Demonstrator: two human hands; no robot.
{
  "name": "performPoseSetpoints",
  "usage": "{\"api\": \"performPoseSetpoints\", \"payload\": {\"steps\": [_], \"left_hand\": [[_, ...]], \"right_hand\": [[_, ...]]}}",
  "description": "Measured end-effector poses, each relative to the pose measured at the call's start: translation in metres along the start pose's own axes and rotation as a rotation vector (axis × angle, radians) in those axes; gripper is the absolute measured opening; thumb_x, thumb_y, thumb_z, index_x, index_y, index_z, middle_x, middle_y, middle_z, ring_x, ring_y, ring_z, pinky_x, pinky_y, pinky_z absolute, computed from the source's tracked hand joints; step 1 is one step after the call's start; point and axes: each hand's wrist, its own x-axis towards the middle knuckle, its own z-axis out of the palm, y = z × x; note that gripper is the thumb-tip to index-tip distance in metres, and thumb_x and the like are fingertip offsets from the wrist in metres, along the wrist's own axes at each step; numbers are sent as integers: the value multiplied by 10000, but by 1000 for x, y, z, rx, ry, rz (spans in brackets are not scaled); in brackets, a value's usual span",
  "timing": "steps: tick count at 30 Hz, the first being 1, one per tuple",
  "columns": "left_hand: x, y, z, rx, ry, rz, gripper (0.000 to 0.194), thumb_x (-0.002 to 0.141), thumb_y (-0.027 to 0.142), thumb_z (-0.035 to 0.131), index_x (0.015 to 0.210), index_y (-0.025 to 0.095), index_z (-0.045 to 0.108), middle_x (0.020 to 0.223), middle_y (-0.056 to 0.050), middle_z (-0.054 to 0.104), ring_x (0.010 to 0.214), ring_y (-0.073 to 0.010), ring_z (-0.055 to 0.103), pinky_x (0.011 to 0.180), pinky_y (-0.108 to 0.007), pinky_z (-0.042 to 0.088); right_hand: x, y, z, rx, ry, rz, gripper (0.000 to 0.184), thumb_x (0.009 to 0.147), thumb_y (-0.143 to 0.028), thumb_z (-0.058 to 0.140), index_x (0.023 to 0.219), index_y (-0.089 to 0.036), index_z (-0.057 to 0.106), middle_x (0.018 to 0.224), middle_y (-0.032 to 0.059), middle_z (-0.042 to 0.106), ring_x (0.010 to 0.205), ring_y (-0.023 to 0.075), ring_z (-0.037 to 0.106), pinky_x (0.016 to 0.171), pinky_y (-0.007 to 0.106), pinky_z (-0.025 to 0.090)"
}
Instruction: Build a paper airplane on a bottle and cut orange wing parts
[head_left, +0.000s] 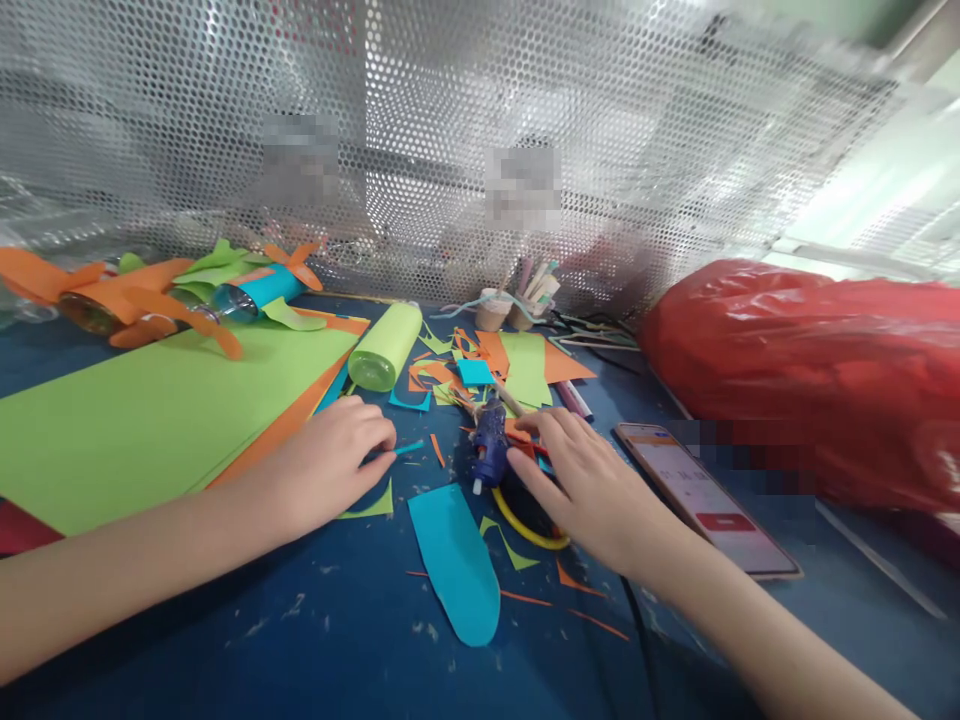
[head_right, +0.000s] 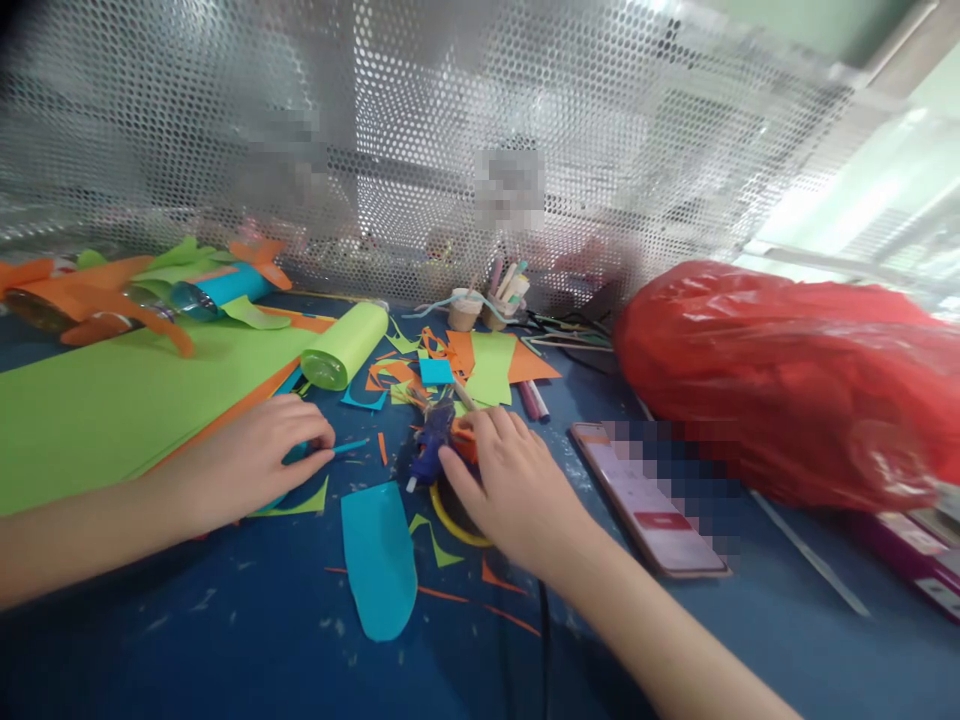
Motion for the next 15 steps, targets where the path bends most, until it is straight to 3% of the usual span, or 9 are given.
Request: {"api": "performPoseSetpoints", "payload": {"steps": [2, 4, 8, 10, 15], "left_hand": [[-6, 12, 0, -76, 67, 5, 168, 940, 214, 504, 823, 163, 614, 863, -56, 648, 881, -231, 582, 802, -380, 472], [-16, 27, 2, -190, 151, 70, 150, 936, 185, 507, 811, 167, 587, 830, -39, 623, 846, -216, 568, 797, -378, 466], [-34, 53, 12, -312, 133, 199, 138, 923, 96, 480, 838, 167, 562, 836, -30, 597, 821, -204, 551, 766, -367, 476], [-38, 59, 15, -327, 146, 206, 150, 914, 74, 478, 828, 167, 557, 822, -28, 593, 803, -202, 556, 751, -367, 486], [-43, 60, 18, -300, 163, 172, 42, 911, 156, 538, 904, 182, 570, 880, -41, 641, 864, -223, 610, 798, -376, 531]], "right_hand": [[0, -5, -1, 133, 131, -64, 158, 968, -295, 499, 1015, -164, 574, 1025, 122, 637, 1007, 277, 600, 895, 441, 480], [-2, -13, -2, 284, 179, -234, 86, 951, -252, 568, 996, -181, 583, 1004, 82, 640, 968, 220, 604, 879, 358, 482], [-11, -31, -2, 424, 23, -527, 125, 932, -231, 633, 1041, -176, 607, 958, 42, 669, 902, 176, 602, 825, 303, 472], [-16, -37, -1, 371, -34, -567, 59, 953, -209, 594, 984, -173, 628, 894, 32, 669, 834, 176, 590, 779, 319, 461], [-16, -38, 0, 288, -56, -578, 122, 983, -181, 523, 966, -154, 641, 879, 44, 679, 798, 184, 591, 734, 323, 461]]}}
